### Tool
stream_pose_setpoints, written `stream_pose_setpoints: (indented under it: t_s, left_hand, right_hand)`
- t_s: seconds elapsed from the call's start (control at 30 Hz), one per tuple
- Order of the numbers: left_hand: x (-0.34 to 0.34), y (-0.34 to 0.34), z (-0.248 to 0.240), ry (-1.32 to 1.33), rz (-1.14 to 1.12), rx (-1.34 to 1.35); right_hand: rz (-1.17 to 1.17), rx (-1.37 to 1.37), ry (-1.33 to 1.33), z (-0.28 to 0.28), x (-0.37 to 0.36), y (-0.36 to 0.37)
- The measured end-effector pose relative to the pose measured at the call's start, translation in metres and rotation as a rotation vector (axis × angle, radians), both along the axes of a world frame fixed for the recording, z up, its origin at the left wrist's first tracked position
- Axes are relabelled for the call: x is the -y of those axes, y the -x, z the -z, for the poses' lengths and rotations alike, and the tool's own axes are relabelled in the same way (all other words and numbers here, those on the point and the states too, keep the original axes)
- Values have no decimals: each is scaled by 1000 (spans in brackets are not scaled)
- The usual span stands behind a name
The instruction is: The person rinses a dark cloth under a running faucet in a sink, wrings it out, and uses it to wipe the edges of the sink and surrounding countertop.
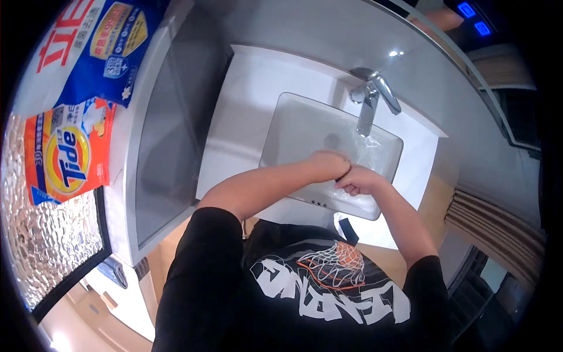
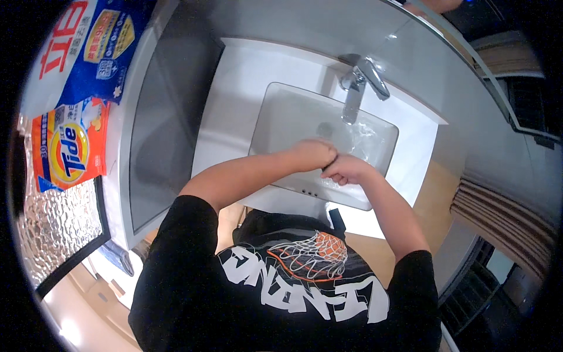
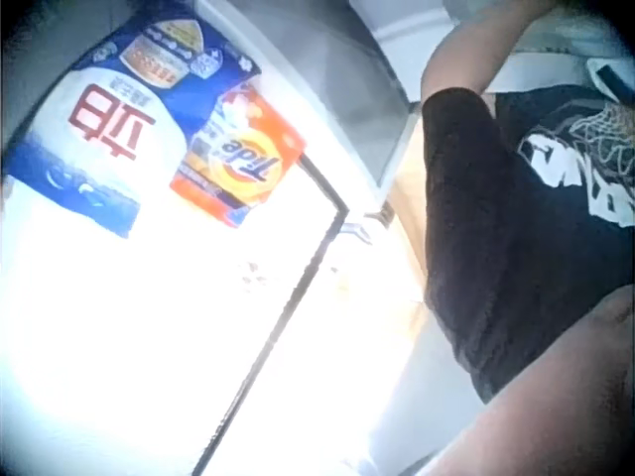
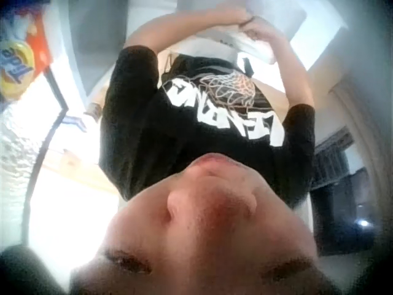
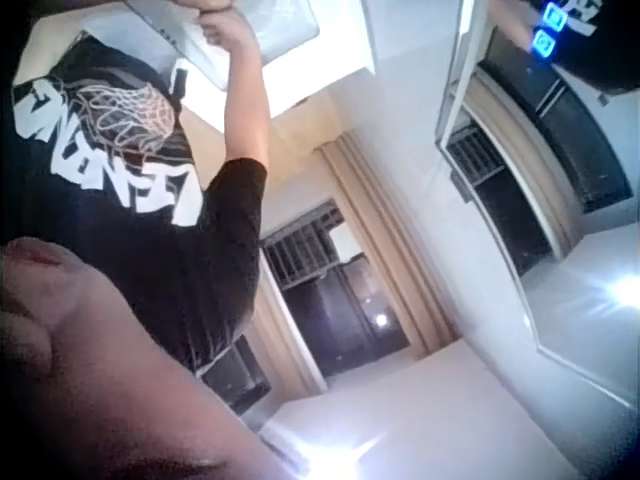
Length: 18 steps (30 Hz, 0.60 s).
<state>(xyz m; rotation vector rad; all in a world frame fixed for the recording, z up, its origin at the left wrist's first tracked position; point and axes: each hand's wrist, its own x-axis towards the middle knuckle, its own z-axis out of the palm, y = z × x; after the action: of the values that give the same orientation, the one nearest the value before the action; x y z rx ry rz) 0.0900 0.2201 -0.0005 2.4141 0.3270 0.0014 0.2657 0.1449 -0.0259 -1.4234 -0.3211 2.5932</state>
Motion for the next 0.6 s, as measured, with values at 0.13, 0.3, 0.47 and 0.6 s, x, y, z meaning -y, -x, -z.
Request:
stream_pose_setpoints:
  t_s: [0.13, 0.3, 0.47, 0.6]
  left_hand:
    - [1, -17, 23, 96, -130, -353]
    - [-2, -26, 55, 424, -131, -604]
    - [-13, -21, 53, 1039, -292, -659]
    - [-12, -20, 51, 729, -313, -446]
  right_hand:
    - [-664, 868, -595, 3, -7, 20]
    - [-848, 1119, -880, -10, -5, 32]
    - [-778, 1076, -900, -9, -2, 23]
    - [-513, 1121, -993, -4, 18, 20]
